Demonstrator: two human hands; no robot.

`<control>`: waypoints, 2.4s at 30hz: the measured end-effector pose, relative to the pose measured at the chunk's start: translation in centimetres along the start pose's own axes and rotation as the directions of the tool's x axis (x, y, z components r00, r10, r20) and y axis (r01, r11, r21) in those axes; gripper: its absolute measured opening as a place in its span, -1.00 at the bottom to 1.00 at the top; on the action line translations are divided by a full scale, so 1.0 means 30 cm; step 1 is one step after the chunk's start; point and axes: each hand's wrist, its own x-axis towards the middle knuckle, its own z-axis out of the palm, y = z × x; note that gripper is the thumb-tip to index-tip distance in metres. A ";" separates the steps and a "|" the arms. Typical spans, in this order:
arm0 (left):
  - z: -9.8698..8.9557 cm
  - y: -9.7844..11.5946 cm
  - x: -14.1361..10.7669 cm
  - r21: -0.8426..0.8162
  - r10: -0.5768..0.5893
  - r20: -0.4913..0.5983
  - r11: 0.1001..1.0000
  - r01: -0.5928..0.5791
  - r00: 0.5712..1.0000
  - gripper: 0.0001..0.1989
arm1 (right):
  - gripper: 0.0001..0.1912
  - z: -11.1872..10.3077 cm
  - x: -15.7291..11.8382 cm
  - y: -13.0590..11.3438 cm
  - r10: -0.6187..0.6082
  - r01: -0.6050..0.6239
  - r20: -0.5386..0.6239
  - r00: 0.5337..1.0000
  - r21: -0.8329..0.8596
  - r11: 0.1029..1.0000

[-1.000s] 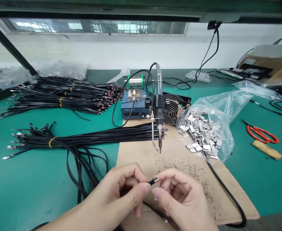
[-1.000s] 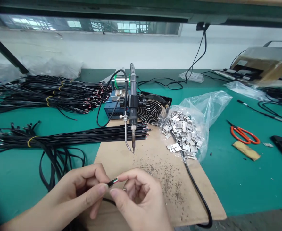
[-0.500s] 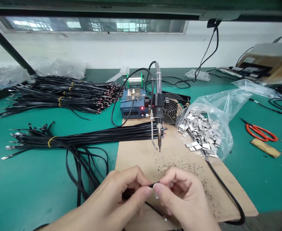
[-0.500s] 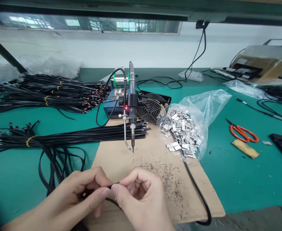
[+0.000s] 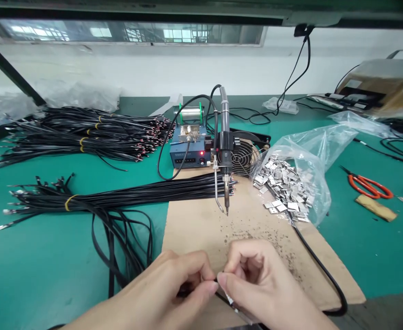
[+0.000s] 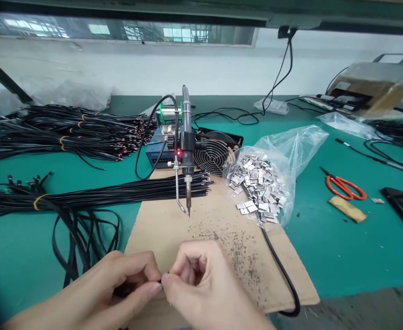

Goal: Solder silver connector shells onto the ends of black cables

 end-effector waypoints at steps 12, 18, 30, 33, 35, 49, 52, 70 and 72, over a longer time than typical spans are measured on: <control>-0.019 0.034 0.027 -0.335 -0.023 -0.015 0.942 0.016 1.000 -0.73 | -0.66 -0.036 0.010 -0.025 -0.054 0.170 -0.351 0.935 0.308 0.936; -0.015 0.025 0.028 -0.366 -0.030 -0.020 0.930 0.020 0.999 -0.73 | -0.84 0.002 0.018 -0.001 -0.036 0.054 -0.126 0.991 0.144 0.988; -0.008 0.037 0.051 -0.414 -0.012 0.003 0.910 0.012 1.000 -0.75 | -0.76 0.057 0.018 0.007 -0.108 0.147 -0.209 0.972 0.181 0.973; -0.024 0.022 0.065 -0.285 0.006 -0.048 0.958 -0.020 0.999 -0.77 | -0.84 0.021 0.007 -0.007 -0.114 0.112 -0.203 0.972 -0.026 0.993; -0.049 0.009 0.086 -0.077 0.053 -0.127 0.995 -0.063 0.990 -0.79 | -0.89 -0.032 0.013 -0.019 -0.105 0.076 -0.158 0.982 -0.177 0.981; -0.105 -0.028 0.319 -0.203 0.132 -0.210 0.963 -0.175 0.969 -0.81 | -0.83 -0.170 0.248 -0.075 0.239 -0.240 0.019 0.971 0.018 0.971; -0.098 -0.017 0.303 -0.245 0.145 -0.206 0.950 -0.194 0.968 -0.82 | -0.80 -0.169 0.240 -0.071 0.226 -0.228 0.036 0.973 0.051 0.972; -0.069 0.010 0.272 -0.264 0.135 -0.201 0.946 -0.187 0.970 -0.85 | -0.77 -0.168 0.219 -0.068 0.195 -0.204 0.068 0.978 0.171 0.964; -0.068 0.013 0.269 -0.280 0.126 -0.194 0.943 -0.178 0.973 -0.85 | -0.78 -0.169 0.215 -0.068 0.188 -0.196 0.066 0.980 0.159 0.968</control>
